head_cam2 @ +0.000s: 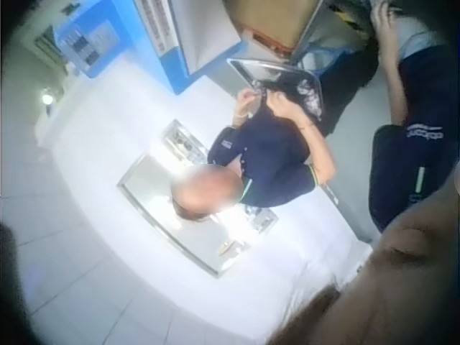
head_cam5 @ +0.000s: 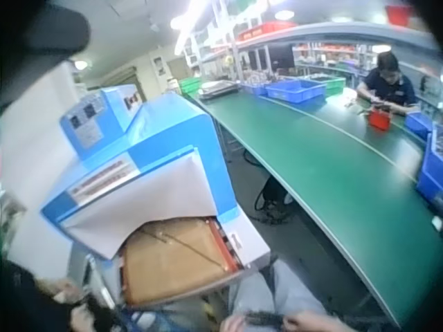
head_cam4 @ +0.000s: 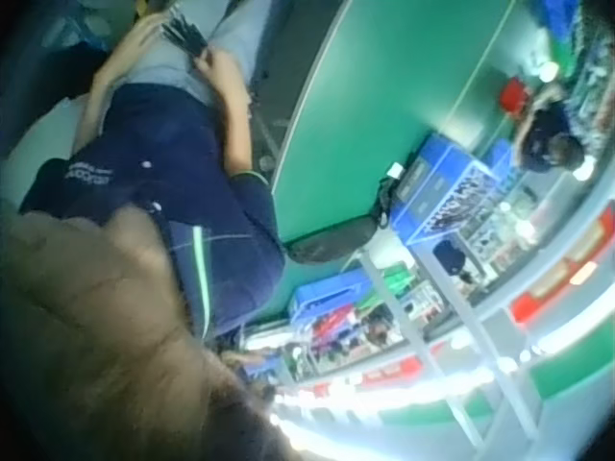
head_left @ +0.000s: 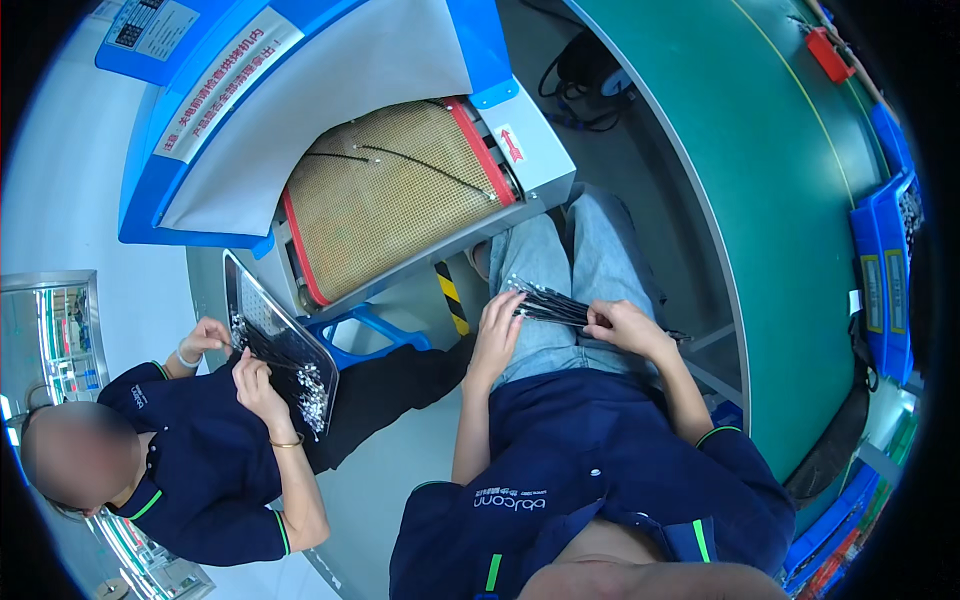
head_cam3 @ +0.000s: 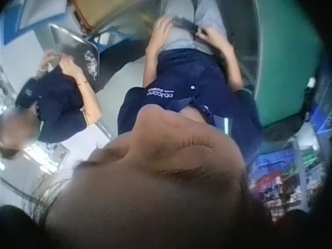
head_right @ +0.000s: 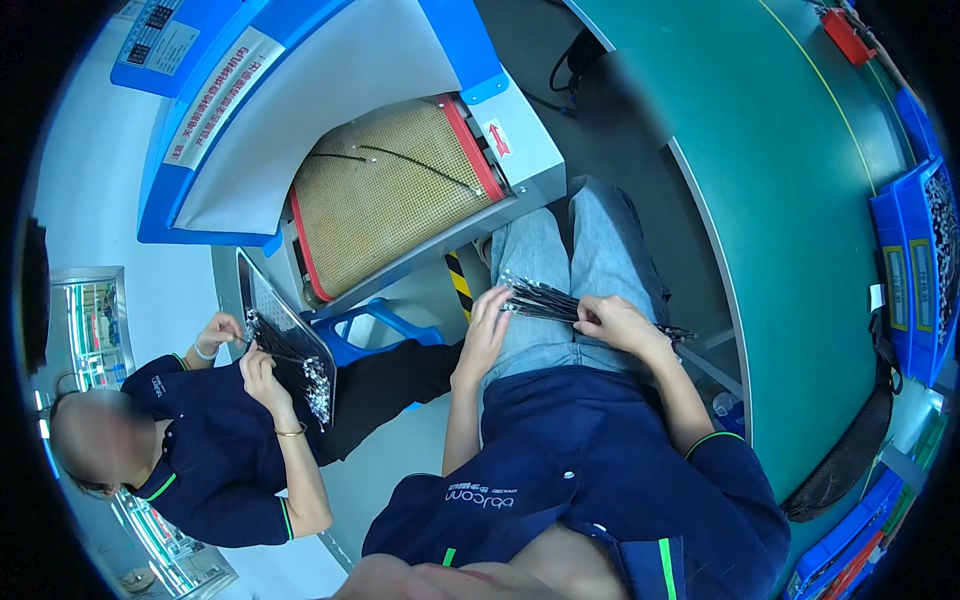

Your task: The person sits at a workstation and repeatedly picks up black cables from a bundle on their lap, inserts one end into a mesh tray on a blue machine, and returns the cable to the bundle. A coworker is visible to the left working on a separate tray.

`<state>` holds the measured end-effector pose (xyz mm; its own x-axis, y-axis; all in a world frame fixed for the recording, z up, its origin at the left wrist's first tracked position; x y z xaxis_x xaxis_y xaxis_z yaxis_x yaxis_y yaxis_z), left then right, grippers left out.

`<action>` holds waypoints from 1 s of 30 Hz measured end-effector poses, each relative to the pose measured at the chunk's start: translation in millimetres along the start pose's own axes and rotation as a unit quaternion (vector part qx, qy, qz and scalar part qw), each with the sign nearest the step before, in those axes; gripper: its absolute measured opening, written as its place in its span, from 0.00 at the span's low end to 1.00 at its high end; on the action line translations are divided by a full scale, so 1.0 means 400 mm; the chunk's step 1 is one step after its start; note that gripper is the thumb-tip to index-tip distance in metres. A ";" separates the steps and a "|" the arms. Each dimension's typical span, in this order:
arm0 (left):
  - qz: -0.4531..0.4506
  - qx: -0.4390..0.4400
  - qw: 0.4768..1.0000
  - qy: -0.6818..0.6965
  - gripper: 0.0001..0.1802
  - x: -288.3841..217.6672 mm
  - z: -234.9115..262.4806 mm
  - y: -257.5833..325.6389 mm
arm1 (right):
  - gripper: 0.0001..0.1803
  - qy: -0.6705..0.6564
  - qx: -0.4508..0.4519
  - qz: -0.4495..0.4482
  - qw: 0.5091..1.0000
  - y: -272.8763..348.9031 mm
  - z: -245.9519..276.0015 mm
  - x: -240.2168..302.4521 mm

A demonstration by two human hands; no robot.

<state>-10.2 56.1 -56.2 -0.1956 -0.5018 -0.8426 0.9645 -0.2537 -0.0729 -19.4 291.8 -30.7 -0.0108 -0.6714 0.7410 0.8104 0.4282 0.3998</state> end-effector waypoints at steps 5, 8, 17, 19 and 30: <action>-0.010 0.049 0.999 -0.022 0.17 0.015 0.003 0.016 | 0.10 -0.044 -0.033 0.022 0.998 0.011 0.015 0.024; 0.004 0.028 1.000 -0.013 0.17 -0.002 0.010 0.017 | 0.09 -0.041 -0.042 0.040 0.997 0.010 0.020 0.031; -0.013 0.047 0.999 0.019 0.10 -0.007 0.008 0.018 | 0.09 -0.034 -0.071 0.061 0.995 0.017 0.031 0.043; -0.031 0.061 0.998 0.011 0.09 -0.014 0.005 0.013 | 0.09 -0.029 -0.076 0.088 0.993 0.017 0.033 0.050; -0.019 0.105 0.994 0.029 0.08 -0.085 -0.024 -0.002 | 0.07 0.022 -0.108 0.168 0.980 -0.005 0.000 0.075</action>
<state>-2.5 81.4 -32.9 -0.2151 -0.4409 -0.8714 0.8969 -0.4422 0.0023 -21.4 270.9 -9.2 0.2995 -0.5424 0.7850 0.8690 0.4948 0.0104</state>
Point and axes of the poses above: each hand's wrist, its own y-axis away from the middle knuckle, its own z-axis out of the back of the hand, x = y × z, the point moved 3 cm from there along -y, towards the middle knuckle, and after that the axes turned 4 degrees about y, right-handed, at the moved point
